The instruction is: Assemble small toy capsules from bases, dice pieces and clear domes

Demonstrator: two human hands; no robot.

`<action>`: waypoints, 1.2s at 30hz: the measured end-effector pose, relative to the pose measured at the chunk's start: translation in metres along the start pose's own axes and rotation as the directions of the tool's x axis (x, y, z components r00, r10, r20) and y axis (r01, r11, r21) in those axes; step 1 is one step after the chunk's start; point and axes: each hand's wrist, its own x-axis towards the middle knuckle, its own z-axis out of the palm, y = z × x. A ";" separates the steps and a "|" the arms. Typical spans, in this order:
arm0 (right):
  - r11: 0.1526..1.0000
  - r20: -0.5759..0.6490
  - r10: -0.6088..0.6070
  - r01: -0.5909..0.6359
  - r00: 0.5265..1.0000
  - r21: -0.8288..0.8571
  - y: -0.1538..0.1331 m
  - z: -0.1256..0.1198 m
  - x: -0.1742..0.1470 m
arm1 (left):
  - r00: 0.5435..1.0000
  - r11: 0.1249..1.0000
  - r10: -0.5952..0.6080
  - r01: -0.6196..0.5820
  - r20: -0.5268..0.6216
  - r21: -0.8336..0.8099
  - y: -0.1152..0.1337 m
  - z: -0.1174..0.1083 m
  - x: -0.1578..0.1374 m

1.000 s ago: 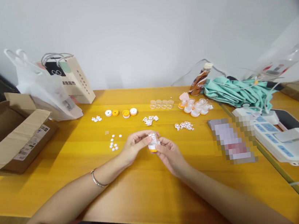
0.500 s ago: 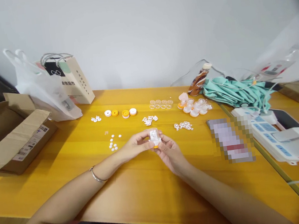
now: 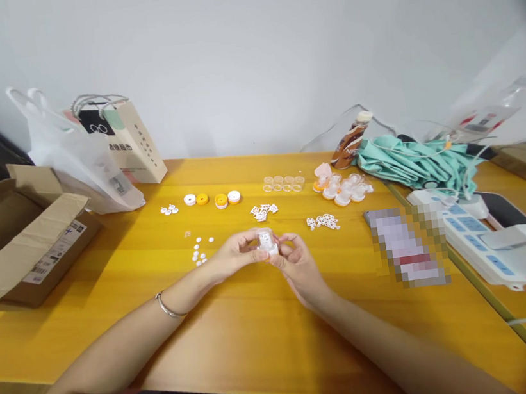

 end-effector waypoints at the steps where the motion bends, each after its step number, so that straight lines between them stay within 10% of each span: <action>1: 1.000 0.000 0.010 -0.010 1.000 0.008 0.000 0.000 -0.001 | 1.000 1.000 -0.003 0.003 0.011 -0.013 0.001 0.000 0.000; 11: 0.996 0.092 0.057 -0.064 0.994 0.066 -0.002 -0.003 0.000 | 0.998 1.000 0.001 -0.001 0.059 -0.003 0.004 0.000 -0.003; 18: 0.983 0.230 0.070 -0.028 0.971 -0.182 -0.006 -0.018 0.015 | 0.958 0.978 0.147 -0.103 -0.248 0.184 -0.027 0.012 -0.002; 24: 0.937 0.077 -0.027 0.052 0.997 -0.346 -0.007 -0.024 0.022 | 0.867 0.848 0.384 -0.194 -0.318 0.493 -0.031 0.021 -0.007; 29: 0.907 -0.085 -0.151 0.104 0.985 -0.408 -0.015 -0.040 0.039 | 0.905 0.710 0.410 -0.236 -0.116 0.663 -0.028 0.023 -0.011; 33: 0.724 -0.185 -0.418 0.203 0.890 -0.659 -0.043 -0.070 0.058 | 0.937 0.602 0.329 -0.301 0.114 0.739 -0.030 0.026 -0.015; 36: 0.338 -0.139 -0.634 0.111 0.761 -0.935 -0.074 -0.099 0.064 | 0.932 0.543 0.295 -0.346 0.212 0.765 -0.032 0.028 -0.016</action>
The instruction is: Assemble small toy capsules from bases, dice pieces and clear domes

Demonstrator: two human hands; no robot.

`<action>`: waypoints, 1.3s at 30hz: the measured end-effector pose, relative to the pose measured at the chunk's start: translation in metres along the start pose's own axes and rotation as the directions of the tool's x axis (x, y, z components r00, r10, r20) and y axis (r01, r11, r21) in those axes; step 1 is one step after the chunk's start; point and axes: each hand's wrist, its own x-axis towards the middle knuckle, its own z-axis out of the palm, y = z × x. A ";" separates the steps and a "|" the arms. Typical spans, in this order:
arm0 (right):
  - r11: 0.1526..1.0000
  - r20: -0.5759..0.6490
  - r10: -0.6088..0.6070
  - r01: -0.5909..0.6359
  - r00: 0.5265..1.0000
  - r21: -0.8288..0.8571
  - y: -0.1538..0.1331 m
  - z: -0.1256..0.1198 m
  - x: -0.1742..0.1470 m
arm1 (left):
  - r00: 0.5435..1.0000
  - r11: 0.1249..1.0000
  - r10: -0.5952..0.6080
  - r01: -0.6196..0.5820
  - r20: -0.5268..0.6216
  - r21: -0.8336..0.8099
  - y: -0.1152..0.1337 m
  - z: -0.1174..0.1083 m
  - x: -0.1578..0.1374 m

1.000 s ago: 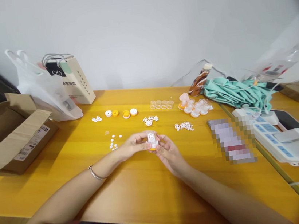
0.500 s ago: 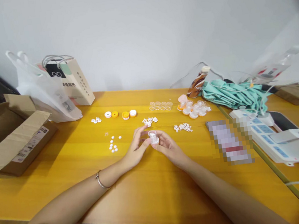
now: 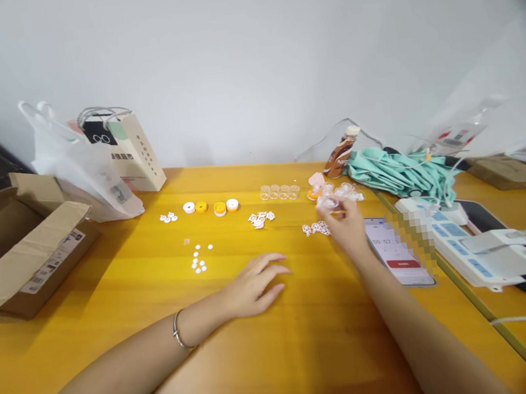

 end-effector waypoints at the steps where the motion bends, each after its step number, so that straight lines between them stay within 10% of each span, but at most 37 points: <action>1: 0.993 -0.043 -0.041 0.036 0.998 -0.114 0.006 -0.010 0.008 | 1.000 1.000 0.009 -0.009 0.011 0.005 0.000 0.000 0.000; 9: 0.778 0.071 0.115 -0.045 0.991 -0.626 0.044 -0.048 0.045 | 1.000 0.998 0.025 -0.024 0.019 -0.053 0.000 -0.001 0.001; 18: 0.711 0.156 0.221 -0.050 0.963 -0.702 0.047 -0.038 0.056 | 0.998 0.998 0.037 -0.035 0.053 -0.047 0.000 -0.001 0.001; 26: 0.744 -0.018 -0.108 0.069 0.994 -0.664 0.038 -0.030 0.031 | 0.992 0.998 0.038 -0.043 0.122 0.043 -0.006 0.003 0.001; 32: 0.873 0.267 -0.419 0.466 0.868 -0.145 -0.003 0.008 -0.050 | 0.990 0.997 0.046 -0.053 0.130 0.057 -0.006 0.004 0.000; 39: 0.883 0.657 -0.410 0.455 0.632 0.113 -0.021 0.032 -0.097 | 0.981 0.945 -0.193 0.180 -0.021 -0.273 -0.001 -0.008 0.006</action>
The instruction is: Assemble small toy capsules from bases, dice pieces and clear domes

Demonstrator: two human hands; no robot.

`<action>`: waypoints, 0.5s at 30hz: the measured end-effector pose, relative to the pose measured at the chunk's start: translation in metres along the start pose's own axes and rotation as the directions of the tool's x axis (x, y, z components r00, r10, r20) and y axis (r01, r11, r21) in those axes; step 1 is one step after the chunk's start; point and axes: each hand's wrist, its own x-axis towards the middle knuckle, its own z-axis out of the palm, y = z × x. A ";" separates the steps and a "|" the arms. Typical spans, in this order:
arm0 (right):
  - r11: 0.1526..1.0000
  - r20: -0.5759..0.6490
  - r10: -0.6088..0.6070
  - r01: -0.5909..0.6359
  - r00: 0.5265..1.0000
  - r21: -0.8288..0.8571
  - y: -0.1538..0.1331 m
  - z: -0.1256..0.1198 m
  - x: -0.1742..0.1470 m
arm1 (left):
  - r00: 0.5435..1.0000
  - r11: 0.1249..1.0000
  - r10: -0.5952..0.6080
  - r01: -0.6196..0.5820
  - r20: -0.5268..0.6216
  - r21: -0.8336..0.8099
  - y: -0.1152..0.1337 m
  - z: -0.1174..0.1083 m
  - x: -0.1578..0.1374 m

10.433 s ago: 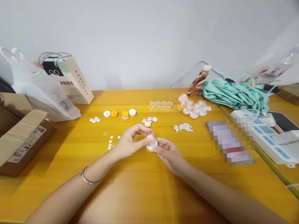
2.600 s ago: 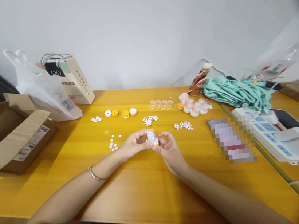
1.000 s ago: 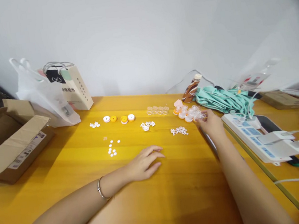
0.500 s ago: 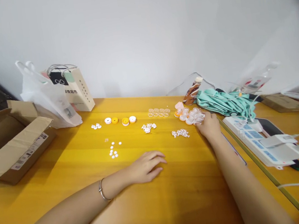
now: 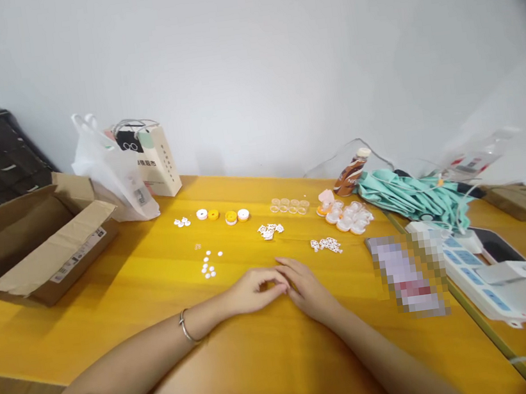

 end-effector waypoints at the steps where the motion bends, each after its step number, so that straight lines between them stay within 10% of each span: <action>1: 1.000 0.020 -0.002 0.002 1.000 -0.004 0.001 -0.001 0.000 | 0.997 0.999 -0.026 0.024 -0.076 -0.030 0.001 -0.007 0.002; 6: 1.000 0.030 -0.014 0.014 0.999 -0.003 0.003 -0.005 0.001 | 0.847 0.988 -0.026 0.103 -0.531 0.115 -0.009 -0.080 0.006; 10: 0.999 0.049 -0.018 0.019 0.999 -0.033 0.000 -0.006 0.002 | 0.606 0.869 0.011 0.388 -0.795 0.308 -0.054 -0.153 -0.016; 15: 0.995 0.085 -0.007 0.016 0.996 -0.101 0.000 -0.008 0.002 | 0.608 0.709 -0.136 0.612 -0.783 0.352 -0.115 -0.203 -0.056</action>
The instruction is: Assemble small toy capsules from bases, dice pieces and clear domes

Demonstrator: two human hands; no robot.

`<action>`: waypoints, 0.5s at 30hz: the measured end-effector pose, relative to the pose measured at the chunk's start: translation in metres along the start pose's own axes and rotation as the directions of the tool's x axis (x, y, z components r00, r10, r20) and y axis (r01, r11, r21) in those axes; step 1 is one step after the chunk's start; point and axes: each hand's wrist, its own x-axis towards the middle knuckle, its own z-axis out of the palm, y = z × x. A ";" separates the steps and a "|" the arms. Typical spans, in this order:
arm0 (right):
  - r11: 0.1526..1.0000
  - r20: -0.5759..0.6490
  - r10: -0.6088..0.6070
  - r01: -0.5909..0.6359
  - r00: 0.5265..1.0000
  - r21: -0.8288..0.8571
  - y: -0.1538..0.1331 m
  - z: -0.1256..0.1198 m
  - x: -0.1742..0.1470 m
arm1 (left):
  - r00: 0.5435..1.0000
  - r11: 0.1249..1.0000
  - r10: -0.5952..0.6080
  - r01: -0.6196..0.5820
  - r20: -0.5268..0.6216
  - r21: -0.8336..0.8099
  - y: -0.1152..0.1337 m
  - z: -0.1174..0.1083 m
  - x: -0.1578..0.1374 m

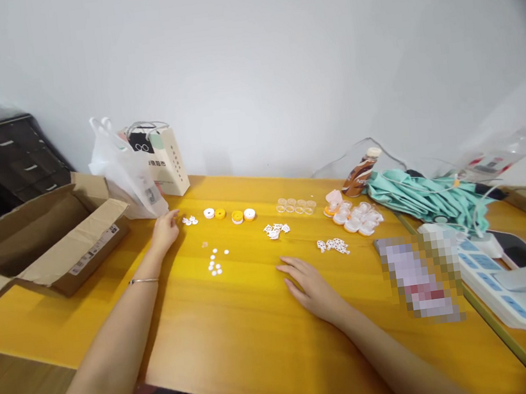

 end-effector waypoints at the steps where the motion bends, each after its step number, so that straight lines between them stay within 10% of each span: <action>1: 1.000 0.002 -0.001 0.001 1.000 -0.009 0.000 0.000 0.000 | 1.000 1.000 -0.009 0.009 0.024 0.016 -0.009 0.001 0.000; 8: 0.999 0.005 -0.011 0.011 1.000 -0.038 0.002 0.001 0.000 | 0.998 0.996 -0.038 0.033 0.051 0.089 -0.014 0.013 -0.003; 15: 1.000 0.010 -0.010 0.010 1.000 -0.015 0.003 0.000 0.000 | 0.986 0.996 -0.059 0.070 -0.155 0.062 0.008 0.011 -0.001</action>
